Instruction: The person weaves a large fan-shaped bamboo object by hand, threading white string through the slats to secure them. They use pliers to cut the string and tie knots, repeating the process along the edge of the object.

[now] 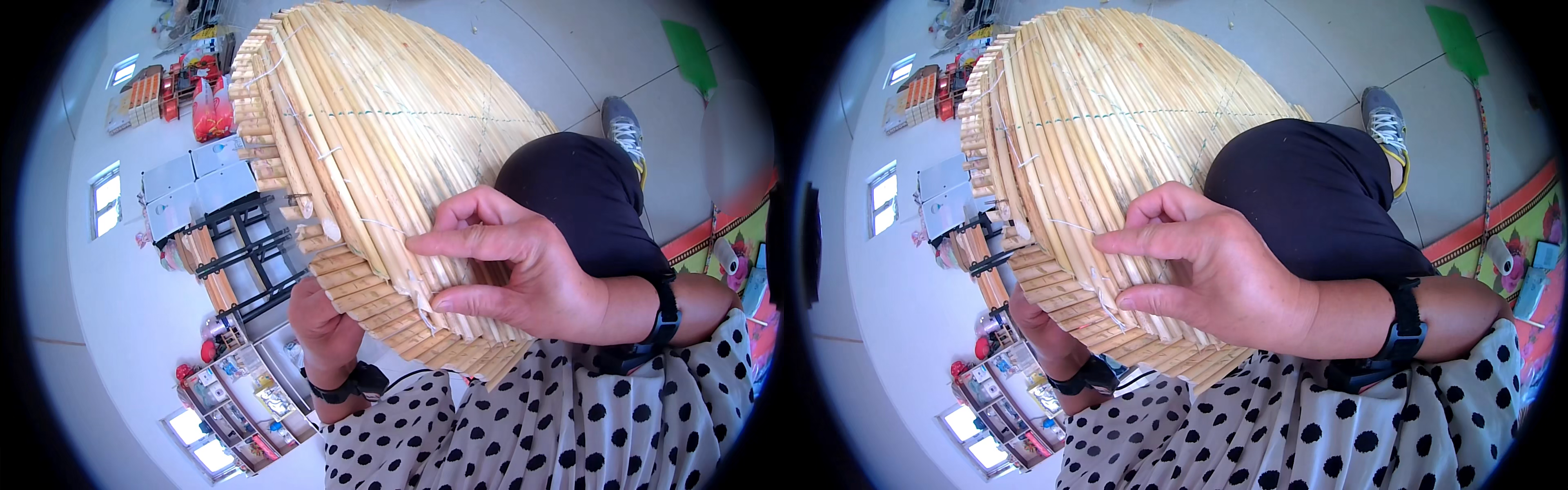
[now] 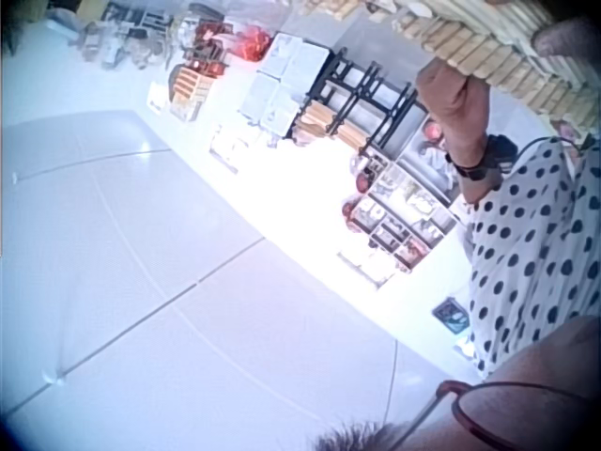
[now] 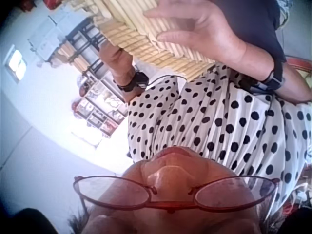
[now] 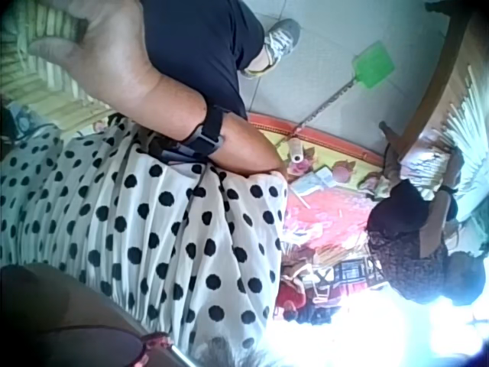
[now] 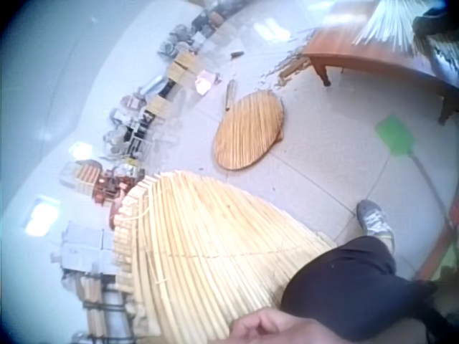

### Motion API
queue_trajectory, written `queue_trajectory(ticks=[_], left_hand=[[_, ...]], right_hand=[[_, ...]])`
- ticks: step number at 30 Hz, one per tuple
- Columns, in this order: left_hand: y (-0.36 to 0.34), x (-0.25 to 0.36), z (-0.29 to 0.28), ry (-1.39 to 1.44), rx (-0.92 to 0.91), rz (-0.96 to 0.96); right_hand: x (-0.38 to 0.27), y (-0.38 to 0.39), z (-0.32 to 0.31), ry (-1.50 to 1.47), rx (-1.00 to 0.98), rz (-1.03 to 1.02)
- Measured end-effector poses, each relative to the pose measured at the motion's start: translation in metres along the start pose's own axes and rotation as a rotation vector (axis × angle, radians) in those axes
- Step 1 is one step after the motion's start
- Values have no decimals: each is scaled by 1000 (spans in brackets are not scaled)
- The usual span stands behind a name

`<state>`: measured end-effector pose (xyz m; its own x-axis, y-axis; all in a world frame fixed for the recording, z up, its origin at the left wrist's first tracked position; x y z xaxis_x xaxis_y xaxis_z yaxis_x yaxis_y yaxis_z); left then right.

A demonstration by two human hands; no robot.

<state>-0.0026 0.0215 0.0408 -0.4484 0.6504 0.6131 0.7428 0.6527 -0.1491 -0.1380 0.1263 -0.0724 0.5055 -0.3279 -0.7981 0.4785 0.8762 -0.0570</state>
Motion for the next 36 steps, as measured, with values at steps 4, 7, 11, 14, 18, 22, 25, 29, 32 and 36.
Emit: queue_trajectory(ticks=[4, 7, 11, 14, 18, 22, 25, 29, 32, 36], left_hand=[[-2, 9, 3, -86, 5, 3], [1, 22, 4, -368, -104, 59], [5, 27, 4, -387, -95, 22], [7, 31, 5, -426, -91, 87], [7, 29, 4, -430, -80, 71], [3, 37, 11, -414, -77, 227], [0, 42, 16, -418, -79, 215], [3, 29, 15, -199, 114, -197], [8, 29, 18, -150, 130, -315], [12, 29, 22, -117, 105, -389]], right_hand=[[-1, 0, 0, 12, 5, -25], [-2, 0, -1, 34, 27, -12], [-3, 1, -4, 93, 44, 55], [-3, 2, -4, 143, 28, 77], [-3, 3, -3, 147, 26, 82], [-3, 4, 1, 111, 28, 76], [-4, 5, 1, 114, 32, 66], [-4, 6, -1, 75, 55, 78], [-3, 8, -2, 80, 59, 59], [0, 8, 1, 111, 39, 23]])
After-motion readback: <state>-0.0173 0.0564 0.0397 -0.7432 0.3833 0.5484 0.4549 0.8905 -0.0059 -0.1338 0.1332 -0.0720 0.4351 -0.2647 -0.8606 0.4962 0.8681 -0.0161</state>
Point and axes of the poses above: each hand's wrist, its own y-axis away from the middle knuckle, its own z-axis out of the palm, x = y × z, the point moved 7 cm from there along -y, towards the middle knuckle, and after that the axes turned 10 degrees about x, right-handed, at the moved point
